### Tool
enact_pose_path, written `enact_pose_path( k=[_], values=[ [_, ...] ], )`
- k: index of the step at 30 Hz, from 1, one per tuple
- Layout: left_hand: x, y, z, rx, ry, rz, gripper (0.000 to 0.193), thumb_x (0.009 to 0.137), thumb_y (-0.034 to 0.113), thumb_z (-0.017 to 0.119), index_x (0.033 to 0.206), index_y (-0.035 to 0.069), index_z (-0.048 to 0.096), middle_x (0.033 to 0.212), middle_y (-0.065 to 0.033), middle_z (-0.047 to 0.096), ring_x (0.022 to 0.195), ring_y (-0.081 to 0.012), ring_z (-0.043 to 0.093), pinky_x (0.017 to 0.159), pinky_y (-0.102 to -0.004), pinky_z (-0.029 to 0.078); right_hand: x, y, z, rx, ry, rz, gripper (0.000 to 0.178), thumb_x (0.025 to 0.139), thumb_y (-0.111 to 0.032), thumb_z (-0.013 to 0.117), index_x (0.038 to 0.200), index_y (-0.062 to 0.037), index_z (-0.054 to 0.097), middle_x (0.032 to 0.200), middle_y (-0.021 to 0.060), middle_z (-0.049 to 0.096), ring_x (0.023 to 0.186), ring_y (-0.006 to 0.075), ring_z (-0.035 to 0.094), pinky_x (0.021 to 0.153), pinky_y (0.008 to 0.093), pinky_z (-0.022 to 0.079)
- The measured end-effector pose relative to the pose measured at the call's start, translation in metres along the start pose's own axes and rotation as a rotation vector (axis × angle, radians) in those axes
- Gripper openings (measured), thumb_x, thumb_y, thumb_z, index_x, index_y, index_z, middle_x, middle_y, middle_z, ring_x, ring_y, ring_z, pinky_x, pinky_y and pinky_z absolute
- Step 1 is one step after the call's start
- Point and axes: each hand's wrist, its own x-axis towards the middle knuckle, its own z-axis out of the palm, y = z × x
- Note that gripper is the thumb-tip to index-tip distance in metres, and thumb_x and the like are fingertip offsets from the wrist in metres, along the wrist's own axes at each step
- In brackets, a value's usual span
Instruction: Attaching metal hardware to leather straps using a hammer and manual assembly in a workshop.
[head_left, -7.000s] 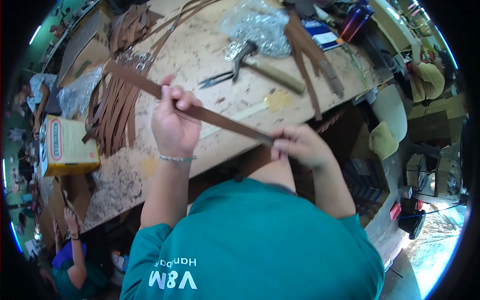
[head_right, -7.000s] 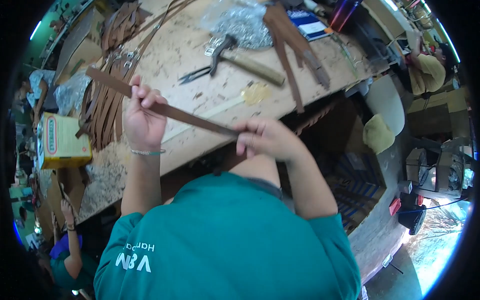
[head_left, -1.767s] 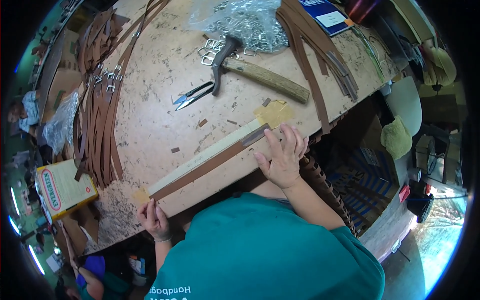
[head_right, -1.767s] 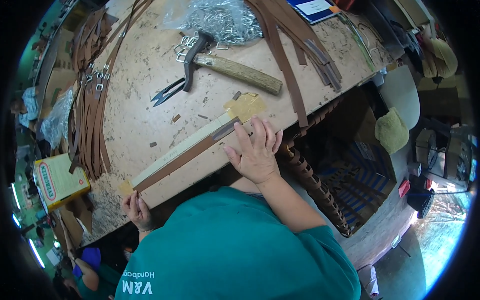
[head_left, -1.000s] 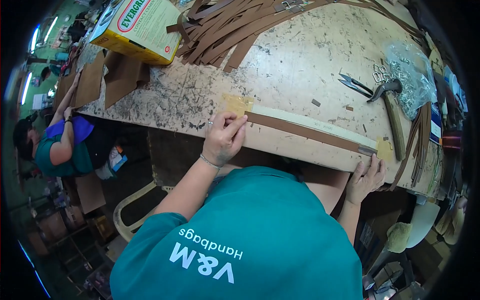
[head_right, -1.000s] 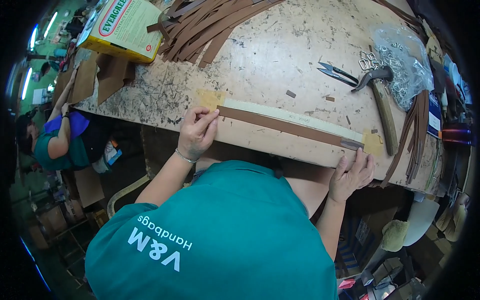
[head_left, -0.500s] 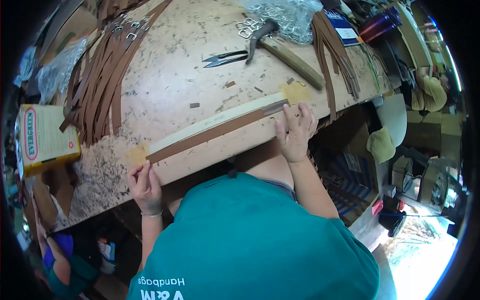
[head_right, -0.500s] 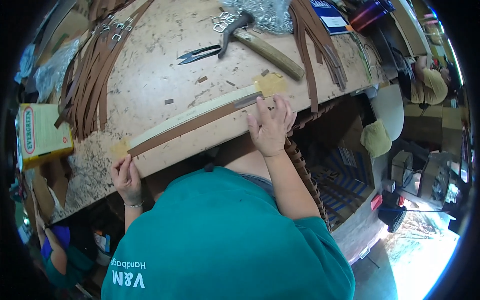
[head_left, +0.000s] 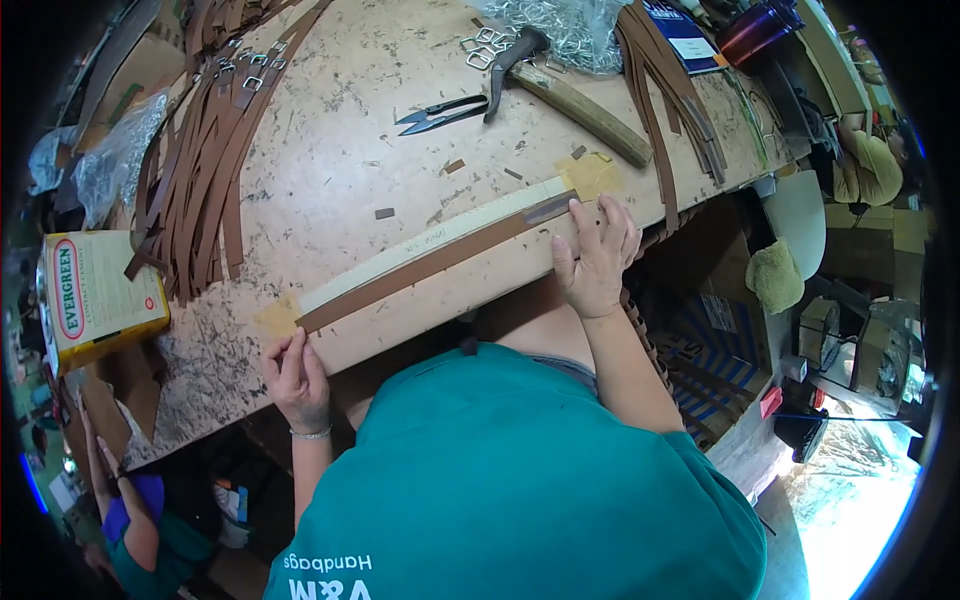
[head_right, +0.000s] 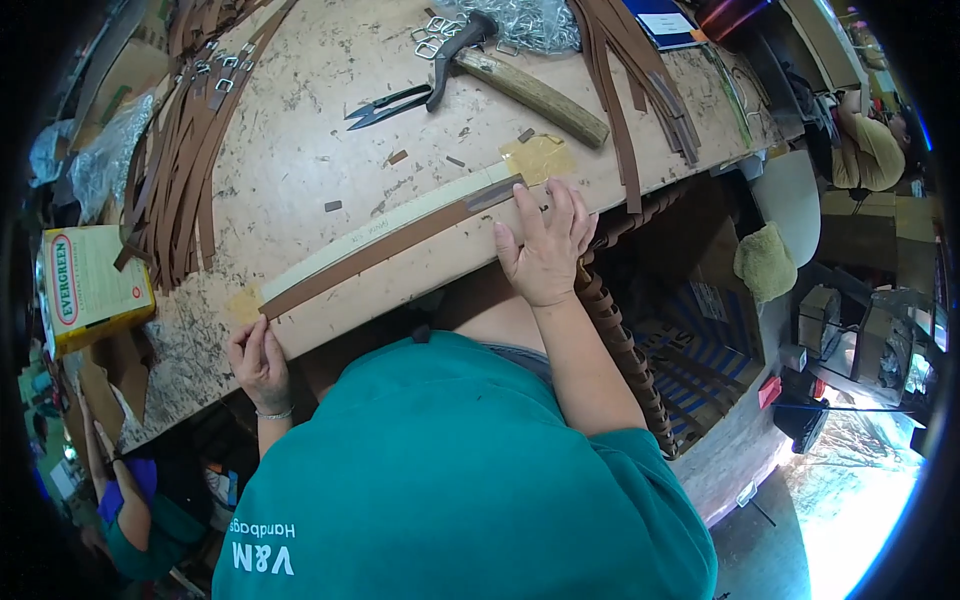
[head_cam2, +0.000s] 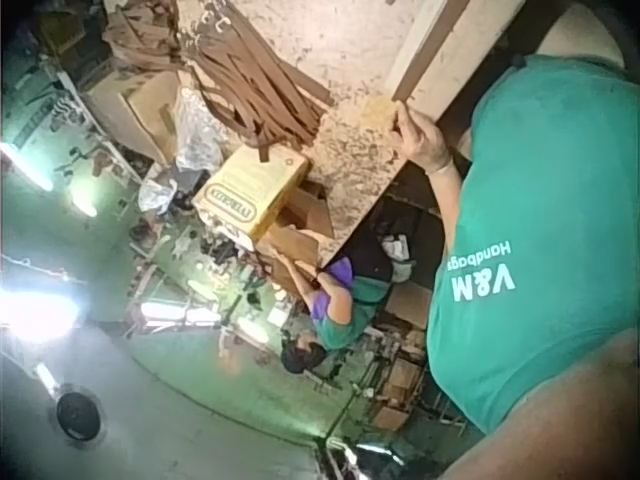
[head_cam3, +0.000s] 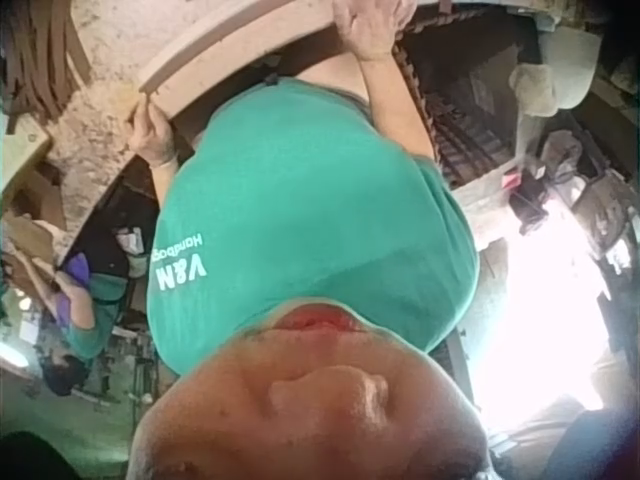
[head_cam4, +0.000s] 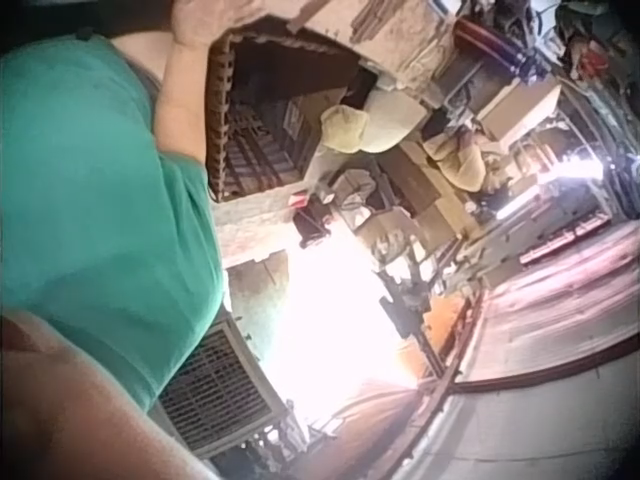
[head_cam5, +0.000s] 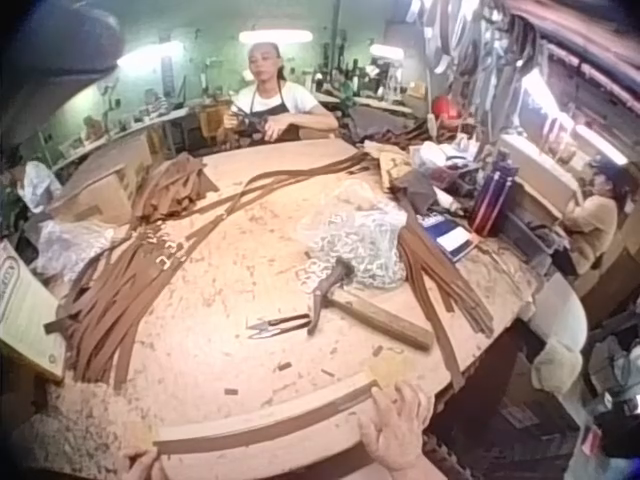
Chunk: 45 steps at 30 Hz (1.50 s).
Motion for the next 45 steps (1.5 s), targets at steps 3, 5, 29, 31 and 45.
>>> enact_pose_path(
  k=[3, 5, 29, 31, 45],
  values=[
    [0.003, 0.001, -0.001, -0.005, 0.006, -0.010, 0.020, 0.079, -0.001, 0.058, 0.098, -0.002, 0.064, 0.090, -0.0129, 0.052, 0.084, -0.0223, 0.053, 0.074, -0.0289, 0.044, 0.003, -0.003, -0.006, -0.017, -0.011, -0.013, 0.044, 0.081, -0.042, 0.052, 0.116, -0.0164, 0.055, 0.123, 0.0154, 0.039, 0.117, 0.0354, 0.031, 0.097, 0.0530, 0.019],
    [0.004, 0.001, -0.003, 0.010, 0.019, -0.012, 0.017, 0.081, 0.002, 0.059, 0.096, -0.002, 0.064, 0.088, -0.0109, 0.053, 0.079, -0.0202, 0.053, 0.071, -0.0284, 0.044, 0.006, -0.008, -0.008, -0.031, -0.043, -0.021, 0.044, 0.080, -0.042, 0.053, 0.116, -0.0163, 0.055, 0.123, 0.0158, 0.039, 0.117, 0.0355, 0.032, 0.097, 0.0531, 0.021],
    [0.049, -0.020, -0.016, -0.275, -0.265, -0.478, 0.015, 0.067, 0.010, 0.067, 0.078, 0.001, 0.063, 0.078, -0.0112, 0.059, 0.069, -0.0195, 0.060, 0.066, -0.0284, 0.049, 0.008, 0.003, -0.010, -0.180, -0.122, -0.123, 0.044, 0.087, -0.042, 0.048, 0.120, -0.0126, 0.053, 0.126, 0.0167, 0.041, 0.117, 0.0326, 0.038, 0.097, 0.0444, 0.029],
    [0.049, -0.020, -0.015, -0.259, -0.274, -0.516, 0.014, 0.065, 0.011, 0.067, 0.076, 0.001, 0.064, 0.075, -0.0100, 0.060, 0.067, -0.0181, 0.060, 0.065, -0.0280, 0.049, 0.007, 0.003, -0.009, -0.188, -0.125, -0.117, 0.044, 0.087, -0.041, 0.048, 0.120, -0.0123, 0.053, 0.126, 0.0166, 0.041, 0.117, 0.0327, 0.038, 0.097, 0.0445, 0.029],
    [0.078, -0.023, -0.025, -0.120, -0.510, -0.686, 0.014, 0.059, 0.015, 0.069, 0.066, 0.004, 0.064, 0.060, -0.0085, 0.061, 0.057, -0.0157, 0.059, 0.058, -0.0259, 0.047, 0.009, 0.005, -0.008, -0.157, -0.121, -0.119, 0.044, 0.087, -0.041, 0.048, 0.121, -0.0122, 0.052, 0.127, 0.0175, 0.040, 0.119, 0.0331, 0.036, 0.098, 0.0449, 0.028]
  ],
)
